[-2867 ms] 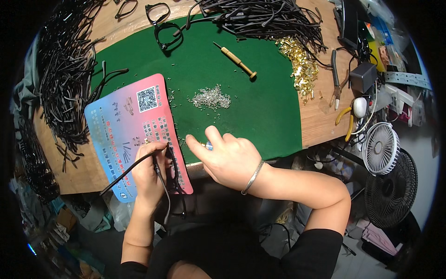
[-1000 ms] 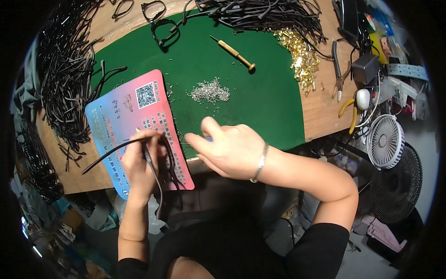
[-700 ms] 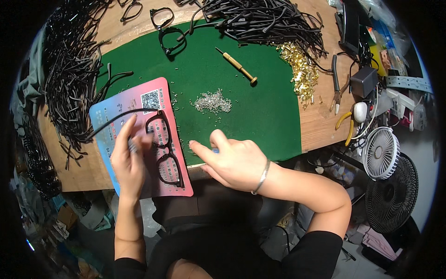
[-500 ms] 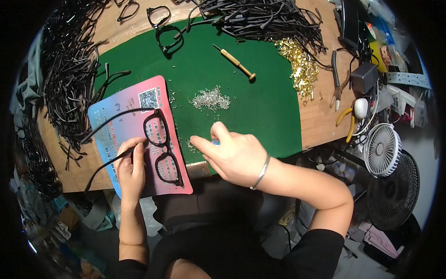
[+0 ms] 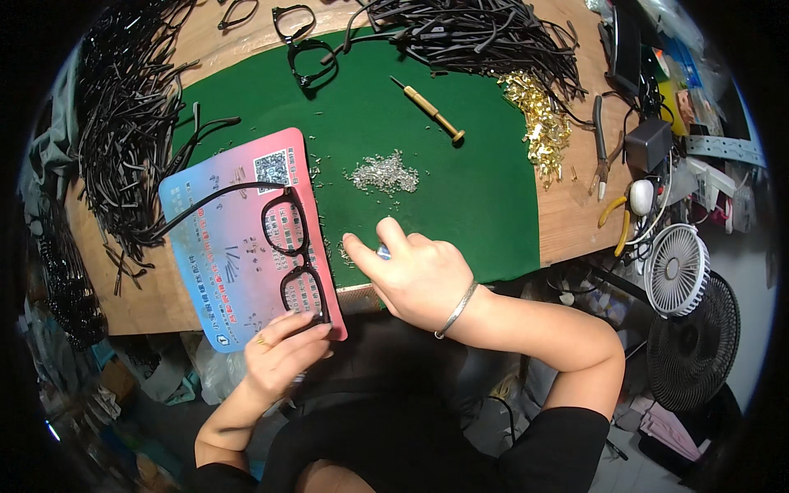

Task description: The person repeatedly picks up black cables and small metallic connectors from a green work mat, inserts the connectors into the cable ends, and places the assembled units on a pink and blue card. The person continues this repetitive assembly process throughout the clip.

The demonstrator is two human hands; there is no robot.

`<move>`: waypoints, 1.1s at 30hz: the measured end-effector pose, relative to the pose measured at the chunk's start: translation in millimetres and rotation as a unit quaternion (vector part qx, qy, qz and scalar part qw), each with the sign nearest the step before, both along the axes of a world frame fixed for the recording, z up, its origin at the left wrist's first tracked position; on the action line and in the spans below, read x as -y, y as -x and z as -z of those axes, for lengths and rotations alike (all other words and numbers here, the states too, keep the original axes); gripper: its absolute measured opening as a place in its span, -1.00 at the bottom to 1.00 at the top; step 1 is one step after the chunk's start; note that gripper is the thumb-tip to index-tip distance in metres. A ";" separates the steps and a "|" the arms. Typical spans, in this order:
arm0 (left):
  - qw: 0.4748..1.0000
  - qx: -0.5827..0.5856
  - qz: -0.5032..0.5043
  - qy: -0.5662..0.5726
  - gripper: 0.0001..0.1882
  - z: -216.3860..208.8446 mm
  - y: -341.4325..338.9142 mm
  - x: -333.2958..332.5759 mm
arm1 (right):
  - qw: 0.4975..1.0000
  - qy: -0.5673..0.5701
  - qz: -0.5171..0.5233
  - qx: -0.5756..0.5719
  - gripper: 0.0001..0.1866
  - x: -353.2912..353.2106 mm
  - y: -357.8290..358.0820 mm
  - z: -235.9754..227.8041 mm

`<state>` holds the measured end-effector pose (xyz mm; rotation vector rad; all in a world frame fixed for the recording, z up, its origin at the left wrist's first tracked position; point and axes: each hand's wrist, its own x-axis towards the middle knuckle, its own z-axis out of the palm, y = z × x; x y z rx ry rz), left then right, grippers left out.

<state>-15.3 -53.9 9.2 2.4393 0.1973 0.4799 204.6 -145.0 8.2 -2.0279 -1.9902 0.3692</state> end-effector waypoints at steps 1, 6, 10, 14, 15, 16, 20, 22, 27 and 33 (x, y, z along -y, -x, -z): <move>1.000 0.012 -0.005 -0.017 -0.81 6.6 -1.5 2.8 | 1.000 0.000 -0.009 0.009 -0.53 -0.1 0.4 0.8; 0.998 0.032 -0.057 -0.025 -0.83 22.3 -0.2 5.0 | 0.998 -0.031 -0.034 0.036 -0.56 3.0 -1.3 6.2; 0.994 0.036 -0.104 -0.024 -0.82 26.7 -5.5 6.9 | 0.998 -0.022 -0.036 0.046 -0.54 1.1 1.0 4.0; 0.991 0.023 -0.130 -0.024 -0.82 28.1 -9.6 10.4 | 0.995 -0.015 -0.047 0.082 -0.56 -1.5 3.4 2.6; 0.992 0.021 -0.121 -0.034 -0.82 26.3 -12.0 6.5 | 0.995 -0.028 -0.042 0.080 -0.57 -2.2 3.3 6.0; 0.993 0.020 -0.112 -0.044 -0.82 25.9 -13.5 3.5 | 0.996 -0.011 -0.043 0.074 -0.57 -2.2 2.1 2.8; 0.992 0.044 -0.115 -0.006 -0.78 35.7 -8.5 -2.0 | 0.992 0.012 -0.068 -0.111 -0.56 1.2 -5.3 -4.8; 0.994 0.031 -0.106 0.001 -0.76 35.0 -9.9 -3.5 | 0.981 0.022 -0.080 -0.176 -0.58 6.8 -1.6 -6.9; 0.995 0.013 -0.094 0.008 -0.74 32.2 -10.1 -5.6 | 0.984 0.029 -0.092 -0.153 -0.57 5.5 10.8 2.3; 0.993 0.026 -0.113 0.008 -0.84 34.6 -10.5 -2.2 | 0.986 0.000 -0.088 -0.144 -0.51 10.6 13.8 5.5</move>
